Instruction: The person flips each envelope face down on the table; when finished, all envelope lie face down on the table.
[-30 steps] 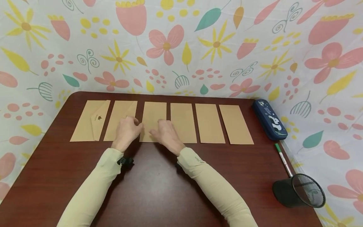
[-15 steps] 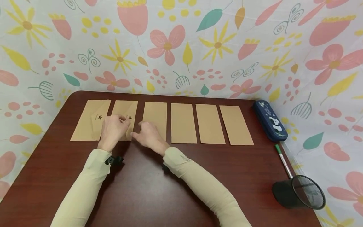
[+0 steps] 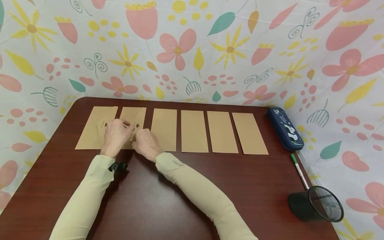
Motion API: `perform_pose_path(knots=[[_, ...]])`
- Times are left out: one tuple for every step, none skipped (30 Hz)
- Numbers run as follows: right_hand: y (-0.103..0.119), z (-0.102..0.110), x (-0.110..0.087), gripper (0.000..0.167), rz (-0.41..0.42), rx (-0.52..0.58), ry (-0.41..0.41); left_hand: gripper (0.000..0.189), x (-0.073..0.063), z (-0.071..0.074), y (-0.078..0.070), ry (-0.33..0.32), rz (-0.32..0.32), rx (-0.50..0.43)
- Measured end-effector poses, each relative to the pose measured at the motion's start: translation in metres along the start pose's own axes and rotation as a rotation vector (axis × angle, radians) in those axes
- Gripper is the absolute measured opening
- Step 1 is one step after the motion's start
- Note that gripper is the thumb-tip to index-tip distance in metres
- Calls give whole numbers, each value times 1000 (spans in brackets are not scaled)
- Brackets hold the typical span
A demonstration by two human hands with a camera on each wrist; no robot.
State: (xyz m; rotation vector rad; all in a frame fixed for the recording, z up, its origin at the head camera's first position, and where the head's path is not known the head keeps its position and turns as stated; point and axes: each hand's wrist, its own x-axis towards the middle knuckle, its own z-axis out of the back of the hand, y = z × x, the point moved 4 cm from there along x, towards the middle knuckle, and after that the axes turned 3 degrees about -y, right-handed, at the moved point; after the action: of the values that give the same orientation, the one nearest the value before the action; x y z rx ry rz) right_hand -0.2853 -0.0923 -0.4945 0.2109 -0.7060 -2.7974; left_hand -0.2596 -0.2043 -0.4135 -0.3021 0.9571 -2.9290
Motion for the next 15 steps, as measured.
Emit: perform_pose_path(knots=[[-2, -7, 5, 24, 2, -22, -9, 31, 0, 0, 1, 0, 5, 3], [-3, -14, 10, 23, 6, -50, -20, 31, 0, 0, 2, -2, 10, 6], [-3, -19, 13, 22, 15, -80, -30, 30, 0, 0, 3, -4, 14, 9], [-3, -22, 16, 21, 26, -112, -40, 30, 0, 1, 4, -8, 17, 11], [-3, -25, 17, 20, 36, -140, -52, 29, 0, 1, 5, -11, 15, 13], [-2, -27, 18, 20, 44, -161, -63, 28, 0, 1, 5, -15, 13, 16], [-2, -28, 18, 20, 51, -180, -74, 27, 0, 2, 5, -19, 10, 19], [-2, -29, 19, 21, 58, -195, -85, 27, -1, 2, 5, -22, 3, 18], [-2, -29, 19, 22, 61, -202, -90, 26, -1, 3, 6, -23, -3, 17], [-2, -29, 18, 24, 61, -206, -93, 26, 0, 3, 6, -26, -9, 16], [-2, -28, 18, 26, 50, -204, -92, 25, 0, 4, 6, -30, -17, 14], [-2, -27, 18, 28, 38, -204, -92, 25, 0, 5, 7, -37, -27, 11], [-1, -26, 17, 30, 25, -203, -91, 24, 0, 6, 8, -42, -37, 9], [-1, -25, 17, 32, 11, -190, -84, 24, 0, 7, 9, -47, -42, 6], [-1, -24, 16, 34, 0, -186, -84, 24, 0, 8, 10, -51, -42, 4]])
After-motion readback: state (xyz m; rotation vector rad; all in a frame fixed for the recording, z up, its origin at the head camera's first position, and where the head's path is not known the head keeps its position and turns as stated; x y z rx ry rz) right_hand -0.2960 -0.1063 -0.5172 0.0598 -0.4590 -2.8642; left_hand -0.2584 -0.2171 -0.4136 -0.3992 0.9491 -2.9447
